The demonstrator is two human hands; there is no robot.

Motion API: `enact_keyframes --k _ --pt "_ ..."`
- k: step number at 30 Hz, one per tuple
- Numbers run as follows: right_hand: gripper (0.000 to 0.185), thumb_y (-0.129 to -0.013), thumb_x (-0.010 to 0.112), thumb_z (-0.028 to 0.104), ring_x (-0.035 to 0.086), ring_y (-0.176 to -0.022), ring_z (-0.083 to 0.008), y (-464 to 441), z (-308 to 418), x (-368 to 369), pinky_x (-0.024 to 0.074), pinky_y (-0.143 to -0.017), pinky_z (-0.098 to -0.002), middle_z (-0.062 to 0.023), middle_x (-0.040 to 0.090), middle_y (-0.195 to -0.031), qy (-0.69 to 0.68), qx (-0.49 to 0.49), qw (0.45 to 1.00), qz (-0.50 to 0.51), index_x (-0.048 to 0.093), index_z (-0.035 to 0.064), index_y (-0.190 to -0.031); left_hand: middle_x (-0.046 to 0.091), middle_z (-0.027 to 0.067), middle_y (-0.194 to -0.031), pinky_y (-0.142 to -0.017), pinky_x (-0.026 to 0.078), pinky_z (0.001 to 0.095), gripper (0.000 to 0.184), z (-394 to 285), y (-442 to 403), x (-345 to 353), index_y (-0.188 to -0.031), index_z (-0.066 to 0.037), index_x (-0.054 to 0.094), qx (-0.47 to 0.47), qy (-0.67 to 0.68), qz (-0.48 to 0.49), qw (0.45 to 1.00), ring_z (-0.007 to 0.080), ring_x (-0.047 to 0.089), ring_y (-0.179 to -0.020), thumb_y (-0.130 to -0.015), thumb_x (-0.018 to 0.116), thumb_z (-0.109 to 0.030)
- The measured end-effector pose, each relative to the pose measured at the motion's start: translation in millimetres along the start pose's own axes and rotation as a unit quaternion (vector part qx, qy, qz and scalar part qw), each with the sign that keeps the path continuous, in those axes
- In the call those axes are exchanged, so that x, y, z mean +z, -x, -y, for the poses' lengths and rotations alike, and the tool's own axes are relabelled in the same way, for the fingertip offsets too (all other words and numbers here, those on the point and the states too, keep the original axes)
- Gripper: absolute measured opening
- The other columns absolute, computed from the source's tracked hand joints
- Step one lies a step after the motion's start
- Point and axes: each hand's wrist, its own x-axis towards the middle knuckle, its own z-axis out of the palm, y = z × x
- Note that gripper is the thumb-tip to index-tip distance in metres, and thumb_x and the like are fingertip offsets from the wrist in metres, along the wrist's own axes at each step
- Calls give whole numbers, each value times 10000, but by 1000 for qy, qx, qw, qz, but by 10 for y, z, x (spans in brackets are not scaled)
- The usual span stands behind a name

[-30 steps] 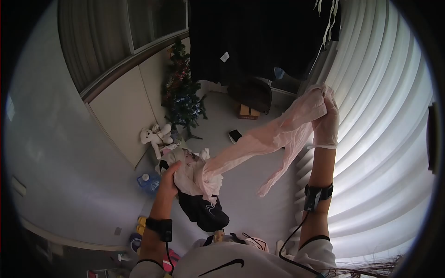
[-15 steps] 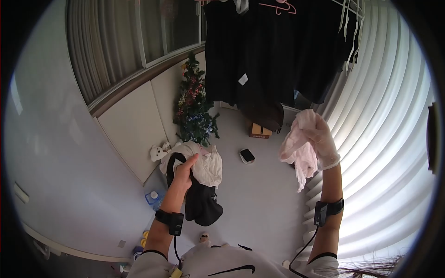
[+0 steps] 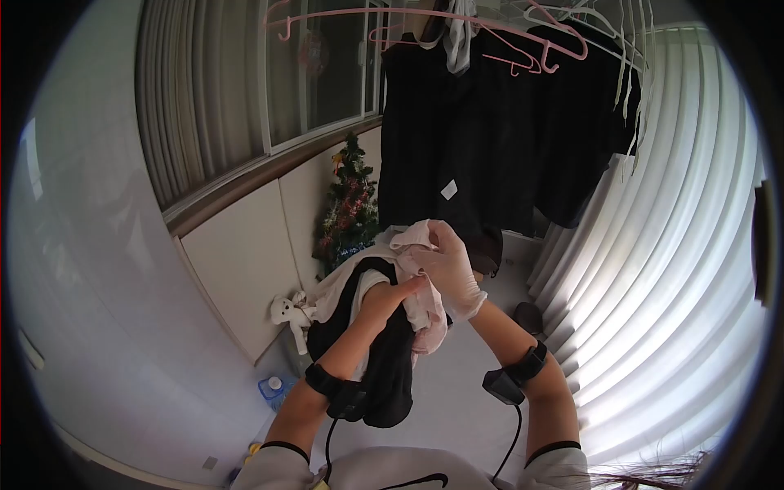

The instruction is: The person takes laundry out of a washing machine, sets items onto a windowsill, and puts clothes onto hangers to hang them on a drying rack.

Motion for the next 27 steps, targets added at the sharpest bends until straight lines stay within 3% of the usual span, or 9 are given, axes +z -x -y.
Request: enact_keyframes --k 2,7,13,15,17,19,21,25,27 --pt "215 -795 585 -35 604 -923 -151 -139 54 -5 493 -819 -268 -120 626 -990 34 35 999 -4 514 -34 -998 652 84 -980 -810 451 264 405 -89 -112 72 -985 64 637 32 29 -4 999 139 613 -903 -743 763 -236" --pt "112 -836 520 -15 620 -771 -139 -444 301 -148 495 -719 -240 -101 652 -856 -128 45 991 4 550 -43 -941 650 60 -894 -733 467 256 380 -175 -228 -138 -943 33 665 -24 65 7 998 135 616 -800 -737 764 -270" --pt "219 -850 553 169 581 -687 -119 -703 482 -399 467 -637 -228 -52 616 -774 -95 121 986 -68 607 -39 -892 659 64 -847 -665 472 258 289 -251 -268 -284 -848 24 679 -74 77 -3 994 140 624 -735 -730 745 -231" --pt "214 -845 547 164 581 -678 -129 -795 545 -554 474 -635 -254 -54 616 -769 126 69 985 -95 631 -31 -871 657 66 -834 -652 469 260 284 -268 -290 -322 -838 27 678 -94 56 -23 994 142 622 -722 -721 741 -224" --pt "192 -800 531 128 621 -672 -267 -858 503 -805 487 -646 -306 -166 638 -749 348 -54 928 -122 648 -9 -868 655 67 -821 -639 465 261 279 -247 -317 -406 -828 30 678 -113 36 -36 992 145 621 -709 -711 738 -217" --pt "189 -784 520 107 619 -686 -322 -981 538 -1044 490 -645 -330 -198 638 -762 444 -46 886 -128 644 -15 -857 652 66 -802 -606 457 265 265 -284 -401 -510 -827 36 674 -99 46 -26 994 147 616 -688 -697 723 -189" --pt "206 -780 485 82 604 -550 -217 -977 730 -1170 470 -519 -307 -140 606 -652 429 148 889 -55 653 -23 -836 648 73 -802 -599 461 271 265 -343 -444 -553 -814 51 667 -103 42 -45 993 155 618 -686 -683 719 -173" --pt "231 -766 475 75 587 -504 -179 -1087 635 -1380 476 -497 -291 -120 595 -633 459 200 865 39 651 -19 -885 640 97 -821 -625 472 281 304 -622 -615 -465 -807 78 646 -82 11 -104 991 178 616 -690 -649 732 -167" --pt "287 -749 497 95 650 -822 -239 -1036 528 -1426 505 -746 -332 -116 665 -874 537 162 815 145 679 82 -971 634 86 -808 -623 468 280 285 -668 -642 -496 -803 73 645 -48 5 -133 990 173 608 -680 -646 727 -150"
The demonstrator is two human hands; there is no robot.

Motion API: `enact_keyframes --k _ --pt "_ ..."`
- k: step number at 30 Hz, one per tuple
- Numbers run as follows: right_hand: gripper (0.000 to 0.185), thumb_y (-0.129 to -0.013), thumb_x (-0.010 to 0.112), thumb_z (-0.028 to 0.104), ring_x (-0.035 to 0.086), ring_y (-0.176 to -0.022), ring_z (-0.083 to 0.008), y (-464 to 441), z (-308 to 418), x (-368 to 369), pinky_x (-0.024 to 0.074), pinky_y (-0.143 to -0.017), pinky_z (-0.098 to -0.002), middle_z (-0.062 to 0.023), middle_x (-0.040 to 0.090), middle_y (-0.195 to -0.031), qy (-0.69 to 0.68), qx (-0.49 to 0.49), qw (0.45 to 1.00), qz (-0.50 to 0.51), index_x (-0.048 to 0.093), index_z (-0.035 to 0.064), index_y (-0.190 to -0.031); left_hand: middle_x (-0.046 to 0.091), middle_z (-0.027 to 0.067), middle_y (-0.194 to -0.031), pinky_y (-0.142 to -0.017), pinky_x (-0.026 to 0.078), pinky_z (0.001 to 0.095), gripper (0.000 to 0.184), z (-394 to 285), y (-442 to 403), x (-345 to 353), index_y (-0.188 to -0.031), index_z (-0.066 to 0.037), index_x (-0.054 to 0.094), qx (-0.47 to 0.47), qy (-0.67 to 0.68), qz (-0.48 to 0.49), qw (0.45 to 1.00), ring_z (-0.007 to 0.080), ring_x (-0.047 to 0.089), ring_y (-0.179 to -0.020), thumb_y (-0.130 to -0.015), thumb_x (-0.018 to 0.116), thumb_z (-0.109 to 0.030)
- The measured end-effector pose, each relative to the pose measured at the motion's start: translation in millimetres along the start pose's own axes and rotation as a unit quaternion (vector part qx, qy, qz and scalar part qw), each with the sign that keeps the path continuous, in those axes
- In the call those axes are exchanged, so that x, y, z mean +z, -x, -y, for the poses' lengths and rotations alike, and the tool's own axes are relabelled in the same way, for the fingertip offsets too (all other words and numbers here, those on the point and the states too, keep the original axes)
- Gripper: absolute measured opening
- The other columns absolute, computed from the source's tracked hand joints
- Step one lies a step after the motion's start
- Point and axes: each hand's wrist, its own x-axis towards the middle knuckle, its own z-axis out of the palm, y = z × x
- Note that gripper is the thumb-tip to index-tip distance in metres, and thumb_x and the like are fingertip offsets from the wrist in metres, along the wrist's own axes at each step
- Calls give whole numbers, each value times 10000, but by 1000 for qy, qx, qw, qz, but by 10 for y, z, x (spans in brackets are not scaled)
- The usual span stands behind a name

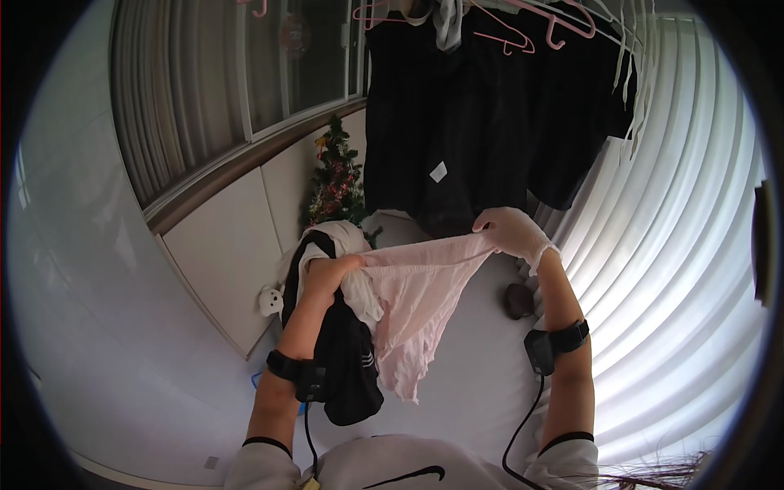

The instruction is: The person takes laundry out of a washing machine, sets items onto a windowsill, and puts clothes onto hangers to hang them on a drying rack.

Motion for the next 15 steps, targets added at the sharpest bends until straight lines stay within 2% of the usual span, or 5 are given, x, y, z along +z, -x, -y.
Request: enact_keyframes --k 2,6,9,11,15 --pt "323 -742 513 96 614 -967 -257 -26 18 119 482 -824 -352 -95 662 -956 89 -82 988 96 674 120 -1021 622 68 -780 -603 458 278 245 -17 -32 -40 -776 60 641 2 -3 -8 1000 155 591 -660 -651 717 -137" --pt "359 -722 569 160 613 -966 -254 -28 344 376 481 -817 -353 -90 656 -966 97 -146 979 108 656 128 -1069 615 50 -758 -577 442 267 217 -89 -100 -20 -752 44 642 14 -1 14 1000 128 576 -639 -665 704 -146" --pt "422 -691 644 297 612 -963 -257 -52 610 639 479 -813 -363 -87 649 -979 59 -182 967 169 649 151 -1087 589 18 -712 -540 421 261 171 -155 -120 -10 -718 27 627 14 21 26 999 102 551 -610 -671 694 -124" --pt "458 -675 671 402 625 -858 -240 -20 770 780 479 -738 -336 -68 656 -903 77 -169 959 216 655 108 -1027 587 12 -703 -535 419 257 165 -185 -137 -11 -714 24 627 15 30 32 999 98 549 -604 -674 691 -122" --pt "487 -689 643 511 627 -835 -247 -53 908 829 477 -705 -349 -101 651 -841 59 -202 957 201 668 78 -912 615 50 -768 -588 451 271 218 -336 -193 7 -781 40 641 22 37 20 999 135 585 -654 -672 698 -140"
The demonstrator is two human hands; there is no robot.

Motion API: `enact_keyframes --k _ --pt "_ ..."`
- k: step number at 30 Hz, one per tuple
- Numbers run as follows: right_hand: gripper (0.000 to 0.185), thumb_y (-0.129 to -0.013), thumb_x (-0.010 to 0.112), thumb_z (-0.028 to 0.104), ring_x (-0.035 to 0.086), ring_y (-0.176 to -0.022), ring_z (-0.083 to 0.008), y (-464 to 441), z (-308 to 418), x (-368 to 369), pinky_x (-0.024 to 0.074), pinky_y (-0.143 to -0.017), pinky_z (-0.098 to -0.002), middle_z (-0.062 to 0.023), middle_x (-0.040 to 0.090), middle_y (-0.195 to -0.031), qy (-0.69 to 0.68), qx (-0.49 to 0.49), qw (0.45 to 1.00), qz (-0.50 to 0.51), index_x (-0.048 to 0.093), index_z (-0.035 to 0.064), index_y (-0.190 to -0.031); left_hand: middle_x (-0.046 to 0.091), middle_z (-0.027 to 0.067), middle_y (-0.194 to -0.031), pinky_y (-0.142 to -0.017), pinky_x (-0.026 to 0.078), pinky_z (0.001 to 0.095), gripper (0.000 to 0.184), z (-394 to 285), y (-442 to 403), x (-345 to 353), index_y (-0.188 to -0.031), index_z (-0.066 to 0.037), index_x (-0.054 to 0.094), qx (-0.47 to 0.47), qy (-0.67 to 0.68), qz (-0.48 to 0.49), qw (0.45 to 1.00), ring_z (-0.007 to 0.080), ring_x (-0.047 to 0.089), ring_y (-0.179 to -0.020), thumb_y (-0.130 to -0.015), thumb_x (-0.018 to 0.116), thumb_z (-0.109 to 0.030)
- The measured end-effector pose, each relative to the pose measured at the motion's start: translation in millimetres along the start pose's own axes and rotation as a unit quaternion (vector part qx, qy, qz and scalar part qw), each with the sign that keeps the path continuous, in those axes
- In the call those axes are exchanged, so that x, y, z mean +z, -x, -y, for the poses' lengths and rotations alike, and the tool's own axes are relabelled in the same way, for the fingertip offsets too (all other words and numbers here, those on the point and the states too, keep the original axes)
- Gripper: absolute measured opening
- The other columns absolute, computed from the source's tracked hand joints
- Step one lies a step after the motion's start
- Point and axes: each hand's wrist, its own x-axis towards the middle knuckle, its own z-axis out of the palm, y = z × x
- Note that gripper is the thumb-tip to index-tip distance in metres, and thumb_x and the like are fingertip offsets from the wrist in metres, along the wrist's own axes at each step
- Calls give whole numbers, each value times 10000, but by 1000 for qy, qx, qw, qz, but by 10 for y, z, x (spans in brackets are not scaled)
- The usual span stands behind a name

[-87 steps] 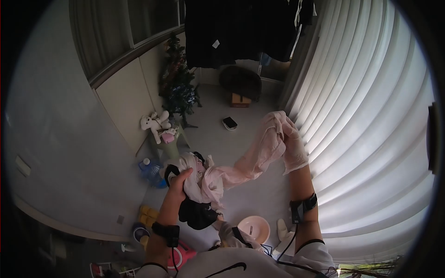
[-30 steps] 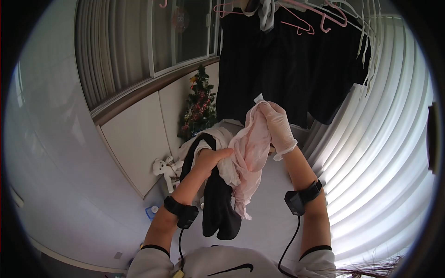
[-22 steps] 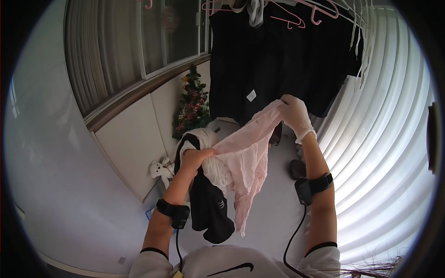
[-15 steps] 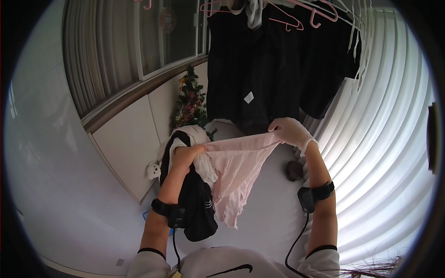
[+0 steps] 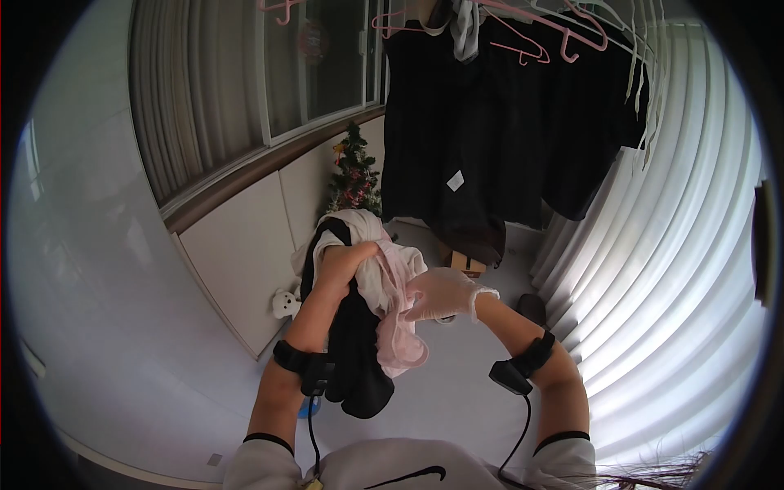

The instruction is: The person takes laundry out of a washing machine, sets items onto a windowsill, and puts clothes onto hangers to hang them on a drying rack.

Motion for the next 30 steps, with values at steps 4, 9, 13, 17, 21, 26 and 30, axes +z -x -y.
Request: enact_keyframes --k 4,9,13,17,21,26,30 --pt "516 -698 631 523 624 -834 -250 16 140 -80 473 -701 -356 -111 649 -854 -91 4 996 14 663 54 -912 640 90 -844 -645 481 290 316 -62 -2 27 -869 64 644 -4 3 -25 1000 172 618 -715 -665 712 -167" --pt "416 -768 579 418 630 -713 -250 35 321 -40 475 -674 -330 -111 642 -725 -37 83 996 7 664 21 -858 640 85 -858 -665 481 285 316 -123 49 58 -871 67 646 2 -14 -38 999 167 617 -743 -665 710 -164" --pt "346 -788 546 332 631 -639 -212 210 137 -355 486 -624 -316 -108 634 -664 -122 95 987 45 664 10 -829 647 105 -893 -687 496 299 361 -271 103 4 -900 74 641 -27 -15 -3 1000 190 631 -752 -652 728 -174" --pt "294 -790 515 255 617 -569 -163 381 -72 -710 490 -532 -275 -96 634 -655 -185 166 966 68 662 3 -823 653 121 -925 -706 501 295 401 -243 22 -137 -932 81 642 -28 -49 44 997 197 641 -784 -647 743 -182" --pt "264 -785 491 189 611 -541 -154 428 -403 -965 483 -504 -249 -85 631 -669 -142 142 980 -11 661 -10 -824 657 138 -940 -725 512 292 444 -375 97 -119 -969 100 633 -12 -118 81 990 204 649 -804 -647 757 -180" --pt "209 -740 546 154 657 -750 -231 390 -301 -916 521 -675 -326 -128 665 -800 -90 221 949 -207 674 27 -846 655 138 -905 -682 514 286 380 -372 -31 -177 -903 99 646 -26 -113 101 988 197 646 -770 -644 747 -161" --pt "204 -741 561 182 637 -876 -270 388 -524 -799 498 -773 -357 -97 677 -891 83 246 944 -205 691 92 -869 656 147 -884 -682 516 304 374 -519 -102 -313 -896 95 647 -53 -72 89 992 217 647 -756 -636 743 -157"
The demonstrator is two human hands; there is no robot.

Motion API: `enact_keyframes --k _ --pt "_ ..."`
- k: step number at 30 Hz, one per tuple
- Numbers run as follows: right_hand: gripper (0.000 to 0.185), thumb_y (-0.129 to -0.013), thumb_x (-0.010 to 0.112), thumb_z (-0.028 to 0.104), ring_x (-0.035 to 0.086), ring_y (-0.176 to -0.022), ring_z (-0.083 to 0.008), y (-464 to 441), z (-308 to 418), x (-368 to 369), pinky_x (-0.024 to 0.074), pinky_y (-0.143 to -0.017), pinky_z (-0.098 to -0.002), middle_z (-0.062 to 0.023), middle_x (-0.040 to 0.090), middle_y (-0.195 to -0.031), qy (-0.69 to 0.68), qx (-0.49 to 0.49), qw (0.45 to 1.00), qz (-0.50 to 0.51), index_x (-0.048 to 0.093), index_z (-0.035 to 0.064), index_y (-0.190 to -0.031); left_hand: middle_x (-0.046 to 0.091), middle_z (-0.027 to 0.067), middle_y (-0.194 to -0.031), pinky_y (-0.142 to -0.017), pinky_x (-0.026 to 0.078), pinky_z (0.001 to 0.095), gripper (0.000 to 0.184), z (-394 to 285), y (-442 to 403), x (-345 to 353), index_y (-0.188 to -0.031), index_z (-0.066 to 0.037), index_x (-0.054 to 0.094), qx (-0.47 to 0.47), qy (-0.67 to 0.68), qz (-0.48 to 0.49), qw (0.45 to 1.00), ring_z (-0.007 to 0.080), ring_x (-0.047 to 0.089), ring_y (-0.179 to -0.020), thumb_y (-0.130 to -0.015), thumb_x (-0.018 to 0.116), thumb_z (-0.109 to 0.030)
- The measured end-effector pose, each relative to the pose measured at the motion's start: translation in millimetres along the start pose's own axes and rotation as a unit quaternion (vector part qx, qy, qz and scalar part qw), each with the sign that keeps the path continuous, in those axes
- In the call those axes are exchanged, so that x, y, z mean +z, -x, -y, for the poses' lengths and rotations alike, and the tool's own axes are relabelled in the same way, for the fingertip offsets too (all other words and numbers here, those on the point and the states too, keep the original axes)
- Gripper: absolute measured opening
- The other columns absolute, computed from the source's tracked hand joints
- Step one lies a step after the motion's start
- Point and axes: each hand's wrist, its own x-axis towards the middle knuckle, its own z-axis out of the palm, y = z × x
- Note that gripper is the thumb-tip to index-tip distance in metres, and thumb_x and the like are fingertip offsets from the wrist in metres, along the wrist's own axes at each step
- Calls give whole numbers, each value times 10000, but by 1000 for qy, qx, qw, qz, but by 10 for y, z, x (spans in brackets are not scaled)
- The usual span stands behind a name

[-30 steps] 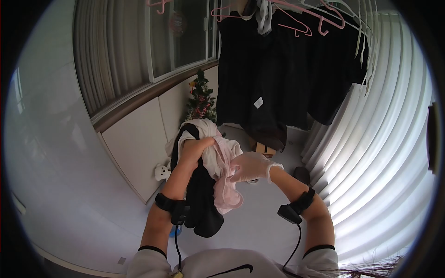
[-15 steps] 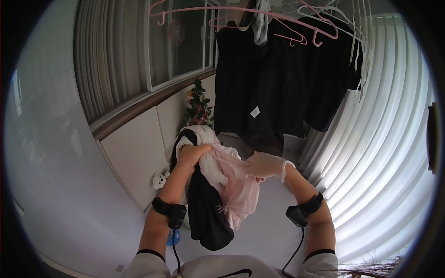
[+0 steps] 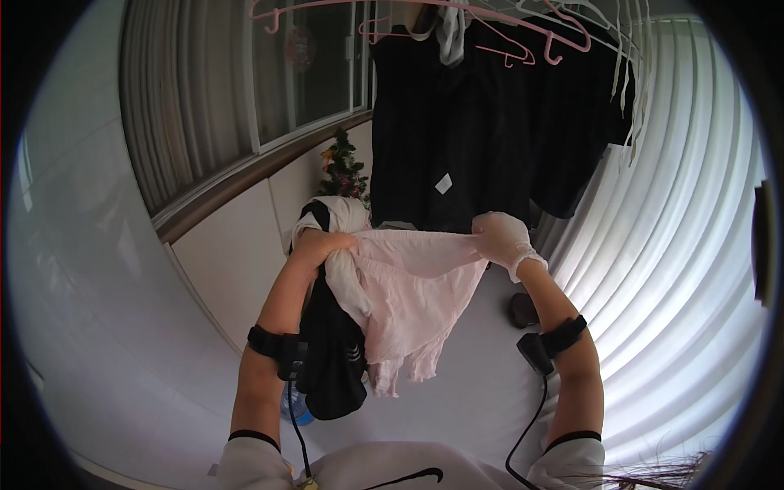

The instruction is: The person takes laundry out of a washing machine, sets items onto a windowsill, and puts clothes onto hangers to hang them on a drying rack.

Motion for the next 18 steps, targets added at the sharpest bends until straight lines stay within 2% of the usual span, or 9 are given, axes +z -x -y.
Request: enact_keyframes --k 3,4,5,6,7,9,15,16,18 --pt "244 -770 555 165 661 -819 -262 -45 -103 -104 530 -709 -332 -133 680 -897 -28 -8 997 65 682 60 -951 657 152 -870 -688 515 310 370 -99 -44 -117 -898 87 651 -4 -3 -23 1000 235 649 -752 -644 735 -169" --pt "258 -793 537 141 667 -790 -258 3 -89 -207 545 -663 -312 -156 674 -883 -225 21 961 158 660 11 -978 656 152 -882 -700 516 315 378 -97 -69 -143 -910 85 650 4 -10 -13 1000 237 649 -763 -645 735 -171" --pt "274 -816 518 117 672 -761 -255 19 -71 -277 560 -617 -291 -179 669 -869 -411 51 877 243 638 -39 -1006 656 152 -894 -712 516 320 386 -108 -96 -168 -923 82 648 13 -16 -1 1000 239 649 -773 -647 734 -173" --pt "307 -871 444 72 673 -737 -261 23 -40 -305 578 -574 -274 -204 647 -875 -527 6 802 282 555 -114 -1087 656 152 -894 -712 516 320 386 -132 -91 -156 -923 82 648 14 -16 -1 1000 239 649 -773 -647 734 -173" --pt "307 -871 444 72 673 -737 -261 45 9 -339 578 -574 -274 -204 647 -875 -525 5 803 281 555 -114 -1087 654 155 -913 -724 515 323 403 -165 -84 -143 -949 80 641 15 -7 2 1000 240 648 -793 -647 733 -171" --pt "315 -865 391 60 666 -813 -310 108 202 -436 593 -669 -358 -198 615 -947 -728 -34 642 236 525 -86 -1110 652 157 -931 -737 515 325 421 -233 -95 -130 -974 78 634 22 4 5 1000 240 646 -812 -647 731 -169" --pt "323 -893 357 99 537 -1128 -363 137 676 -805 466 -946 -511 -243 501 -1216 -802 -209 531 180 498 -52 -1141 646 144 -984 -781 505 329 445 -874 -87 -93 -1029 46 618 70 114 9 991 245 638 -872 -669 717 -196" --pt "345 -955 363 170 492 -1194 -310 103 720 -848 376 -1031 -469 -197 497 -1248 -806 -243 501 200 446 -11 -1237 645 136 -986 -792 502 327 437 -987 -139 -116 -1027 37 620 86 147 35 985 245 634 -885 -675 713 -204" --pt "365 -959 370 191 479 -1209 -298 -38 878 -954 355 -1045 -460 -187 492 -1262 -801 -298 498 149 432 -10 -1257 643 118 -985 -811 491 312 392 -1238 -220 -145 -1018 19 622 119 192 63 972 223 623 -908 -704 695 -203"
